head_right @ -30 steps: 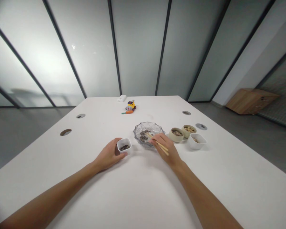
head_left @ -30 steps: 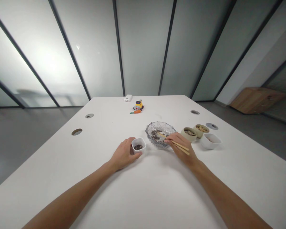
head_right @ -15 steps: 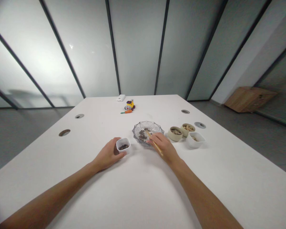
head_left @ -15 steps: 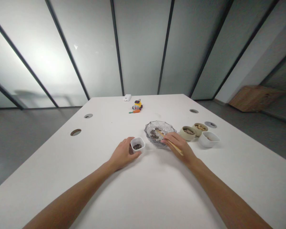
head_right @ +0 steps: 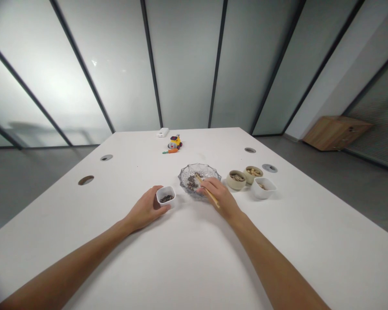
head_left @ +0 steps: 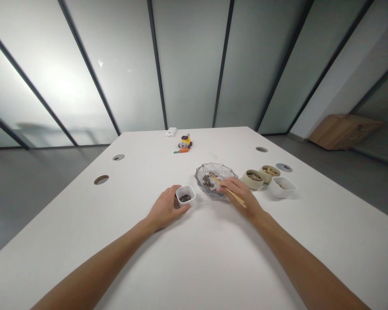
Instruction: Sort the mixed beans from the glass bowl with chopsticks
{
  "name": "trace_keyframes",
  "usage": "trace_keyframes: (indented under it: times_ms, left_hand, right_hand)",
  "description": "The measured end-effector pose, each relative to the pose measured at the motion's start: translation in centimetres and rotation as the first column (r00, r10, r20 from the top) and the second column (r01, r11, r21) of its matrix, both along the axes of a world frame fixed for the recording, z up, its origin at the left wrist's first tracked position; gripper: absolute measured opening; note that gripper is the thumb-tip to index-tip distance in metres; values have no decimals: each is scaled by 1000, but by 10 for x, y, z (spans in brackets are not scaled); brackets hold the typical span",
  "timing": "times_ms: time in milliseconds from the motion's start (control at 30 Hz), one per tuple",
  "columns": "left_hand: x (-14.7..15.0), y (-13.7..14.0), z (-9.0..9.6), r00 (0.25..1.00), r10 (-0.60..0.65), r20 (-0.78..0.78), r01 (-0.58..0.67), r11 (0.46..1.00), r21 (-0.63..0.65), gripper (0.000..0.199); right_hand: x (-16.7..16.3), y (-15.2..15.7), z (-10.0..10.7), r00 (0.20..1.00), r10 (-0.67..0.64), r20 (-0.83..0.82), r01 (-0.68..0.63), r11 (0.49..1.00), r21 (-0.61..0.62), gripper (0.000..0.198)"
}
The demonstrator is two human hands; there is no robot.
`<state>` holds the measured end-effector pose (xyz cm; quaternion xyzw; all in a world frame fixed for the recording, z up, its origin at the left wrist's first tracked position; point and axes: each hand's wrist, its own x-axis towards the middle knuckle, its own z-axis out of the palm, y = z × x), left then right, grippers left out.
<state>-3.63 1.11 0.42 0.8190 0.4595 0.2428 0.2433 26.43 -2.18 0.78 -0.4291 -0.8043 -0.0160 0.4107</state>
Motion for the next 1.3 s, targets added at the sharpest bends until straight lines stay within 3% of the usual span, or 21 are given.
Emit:
trace_keyframes:
  times_ms: [500,1067,1300]
  left_hand:
    - [0,0,2,1000,-5,-9,5,1000,0,46]
    - [0,0,3,1000,-3,4,3,1000,0,48]
    - [1,-1,4,1000,-4,7,4,1000,9,46]
  right_hand:
    - [-2,-3,-1,988,5,-156,3,999,51,9]
    - [-1,-5,4,996,-24,-87,23,1000,-15,13]
    - [-2,-4,-3,971,-72,-228,87,994,59,14]
